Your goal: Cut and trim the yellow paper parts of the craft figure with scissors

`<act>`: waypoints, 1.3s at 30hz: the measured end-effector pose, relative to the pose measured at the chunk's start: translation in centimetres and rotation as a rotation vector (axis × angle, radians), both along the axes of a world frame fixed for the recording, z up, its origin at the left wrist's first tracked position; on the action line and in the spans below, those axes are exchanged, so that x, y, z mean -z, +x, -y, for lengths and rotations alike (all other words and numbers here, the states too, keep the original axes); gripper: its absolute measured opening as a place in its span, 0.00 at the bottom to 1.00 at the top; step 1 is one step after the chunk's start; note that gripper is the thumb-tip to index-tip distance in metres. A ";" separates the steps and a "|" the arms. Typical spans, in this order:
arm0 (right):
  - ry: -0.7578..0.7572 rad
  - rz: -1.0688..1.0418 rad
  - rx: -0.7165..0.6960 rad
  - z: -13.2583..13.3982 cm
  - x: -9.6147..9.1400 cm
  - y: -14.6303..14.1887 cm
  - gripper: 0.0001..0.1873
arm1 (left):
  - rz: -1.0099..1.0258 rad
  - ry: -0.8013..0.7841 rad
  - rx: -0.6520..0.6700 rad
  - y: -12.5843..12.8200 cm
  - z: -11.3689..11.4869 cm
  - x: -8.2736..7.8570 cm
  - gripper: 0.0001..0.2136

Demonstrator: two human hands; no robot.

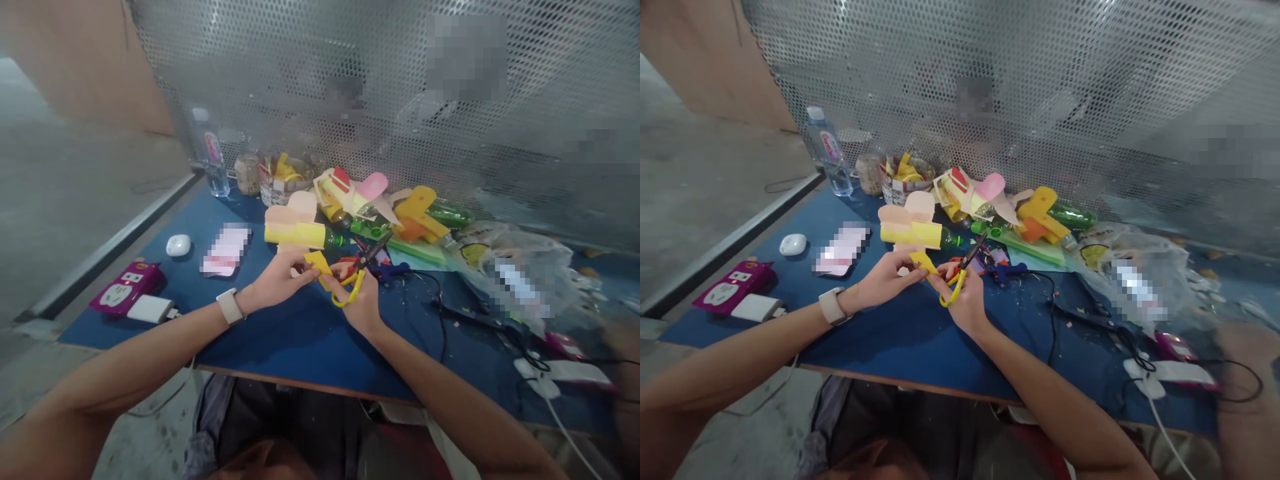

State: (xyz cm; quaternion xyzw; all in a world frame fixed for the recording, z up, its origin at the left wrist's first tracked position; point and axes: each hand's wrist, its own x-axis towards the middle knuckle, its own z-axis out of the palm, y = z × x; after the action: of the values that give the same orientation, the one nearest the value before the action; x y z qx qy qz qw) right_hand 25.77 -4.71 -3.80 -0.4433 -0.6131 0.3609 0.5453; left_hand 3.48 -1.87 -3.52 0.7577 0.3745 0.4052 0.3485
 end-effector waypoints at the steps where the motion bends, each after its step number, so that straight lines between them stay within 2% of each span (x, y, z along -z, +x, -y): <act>1: 0.006 -0.014 0.002 -0.1 0.1 0.0 0.33 | 0.012 0.001 -0.033 0.0 -0.1 0.0 0.16; 6: 0.078 -0.028 0.062 -1.0 0.8 0.6 0.29 | 0.089 -0.042 -0.160 0.0 -0.3 0.4 0.15; 10: 0.114 -0.001 0.141 -1.6 1.5 1.0 0.27 | 0.158 -0.129 -0.102 0.1 -0.3 0.6 0.15; 16: 0.154 -0.016 0.246 -1.6 1.3 0.8 0.27 | 0.034 0.023 -0.042 0.1 0.1 0.1 0.11; 22: 0.110 -0.081 0.213 -1.8 1.2 0.5 0.28 | 0.026 0.068 -0.075 -0.1 0.2 -0.2 0.16; 28: 0.097 -0.102 0.164 -2.0 1.5 0.4 0.28 | -0.009 0.064 -0.094 -0.3 -0.2 -0.1 0.16; 36: 0.143 -0.075 0.206 -2.1 1.5 0.6 0.27 | -0.080 0.136 -0.027 -0.4 -0.3 -0.8 0.18; 39: 0.130 -0.099 0.188 -2.3 1.7 0.6 0.27 | -0.083 0.115 -0.079 -0.6 -0.4 -0.7 0.17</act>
State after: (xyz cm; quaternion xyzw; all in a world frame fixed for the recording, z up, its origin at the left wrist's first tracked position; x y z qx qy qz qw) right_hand 26.39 -2.41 -5.48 -0.4442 -0.5633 0.2889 0.6339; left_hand 2.89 -1.51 -2.77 0.7772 0.3942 0.4077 0.2726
